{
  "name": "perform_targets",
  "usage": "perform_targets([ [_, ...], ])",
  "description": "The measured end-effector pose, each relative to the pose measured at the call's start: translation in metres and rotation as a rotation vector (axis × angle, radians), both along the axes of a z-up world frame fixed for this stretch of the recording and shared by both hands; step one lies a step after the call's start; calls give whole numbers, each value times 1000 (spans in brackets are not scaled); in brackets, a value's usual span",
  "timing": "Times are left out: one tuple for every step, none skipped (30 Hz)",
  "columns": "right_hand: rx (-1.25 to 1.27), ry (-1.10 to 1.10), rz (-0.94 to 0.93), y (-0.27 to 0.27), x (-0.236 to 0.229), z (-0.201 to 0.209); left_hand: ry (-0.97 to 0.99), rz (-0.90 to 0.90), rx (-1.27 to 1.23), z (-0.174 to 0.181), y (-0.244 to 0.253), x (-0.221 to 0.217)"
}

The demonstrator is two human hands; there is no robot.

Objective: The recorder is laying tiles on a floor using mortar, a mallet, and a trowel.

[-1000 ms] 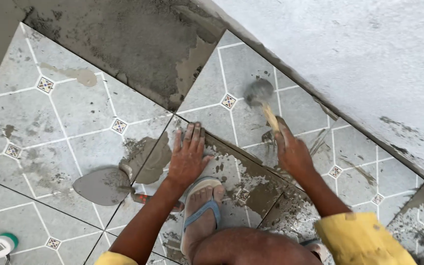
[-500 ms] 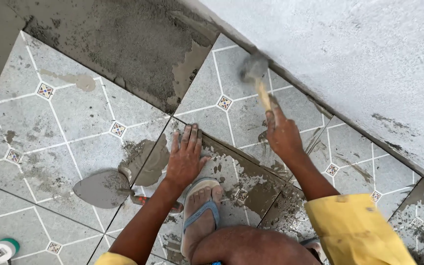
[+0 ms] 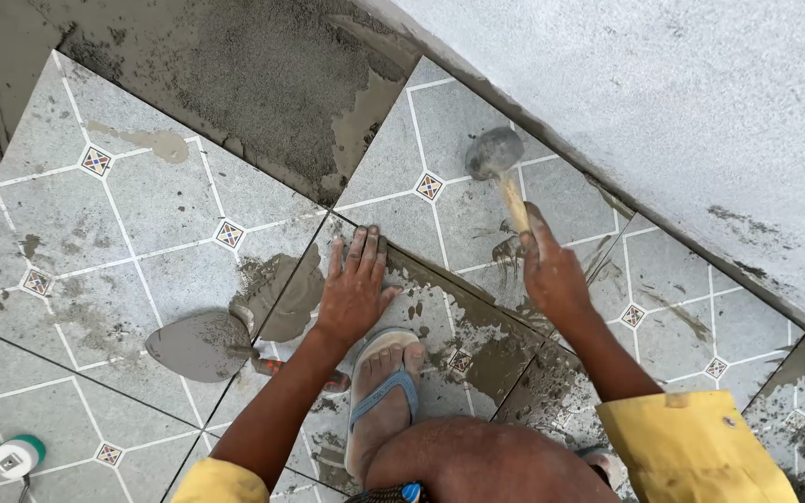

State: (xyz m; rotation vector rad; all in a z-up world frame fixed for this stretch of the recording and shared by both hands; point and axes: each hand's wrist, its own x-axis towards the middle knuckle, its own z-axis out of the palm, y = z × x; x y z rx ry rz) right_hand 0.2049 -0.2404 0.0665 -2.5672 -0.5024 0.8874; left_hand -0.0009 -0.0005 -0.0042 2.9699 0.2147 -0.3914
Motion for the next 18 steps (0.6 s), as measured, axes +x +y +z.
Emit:
perform_targets([
  [-3, 1, 6, -3, -8, 0, -18, -10, 2, -3, -1, -1],
  [2, -2, 7, -1, -9, 4, -21, -10, 7, -3, -3, 1],
  [-31, 7, 6, 1, -9, 8, -16, -7, -19, -3, -5, 3],
  [-63, 16, -2, 2, -11, 12, -10, -13, -45, -4, -7, 5],
  [-58, 14, -9, 2, -11, 13, -12, -20, -39, -1, -12, 4],
  [-28, 17, -7, -1, -11, 14, -84, -113, -75, 1, -19, 6],
  [3, 19, -4, -5, -10, 14, -156, -206, -112, 1, -26, 8],
  [-9, 19, -38, -16, -9, 2, -155, -238, -127, 5, -32, 12],
  [54, -80, 9, -28, -7, -12, -85, -246, -160, 6, -38, 16],
  [102, -157, 52, -45, -15, -25, 9, -258, -205, 10, -49, 11],
  [77, -134, 14, -60, -25, -29, 33, -295, -231, 11, -53, 6],
  [101, -166, 67, -67, -24, -35, -35, -280, -198, 11, -51, 10],
  [125, -197, 120, -75, -24, -40, -104, -264, -167, 11, -50, 14],
  [109, -202, 87, -75, -19, -32, -105, -298, -180, 13, -57, 18],
  [134, -174, 88, -77, -12, -24, -56, -334, -187, 15, -64, 21],
  [151, -126, 81, -81, -14, -17, 13, -374, -204, 18, -74, 17],
  [127, -110, 41, -87, -16, -6, 31, -413, -228, 18, -84, 19],
  [103, -99, 35, -89, -9, 2, 54, -392, -246, 17, -91, 25],
])
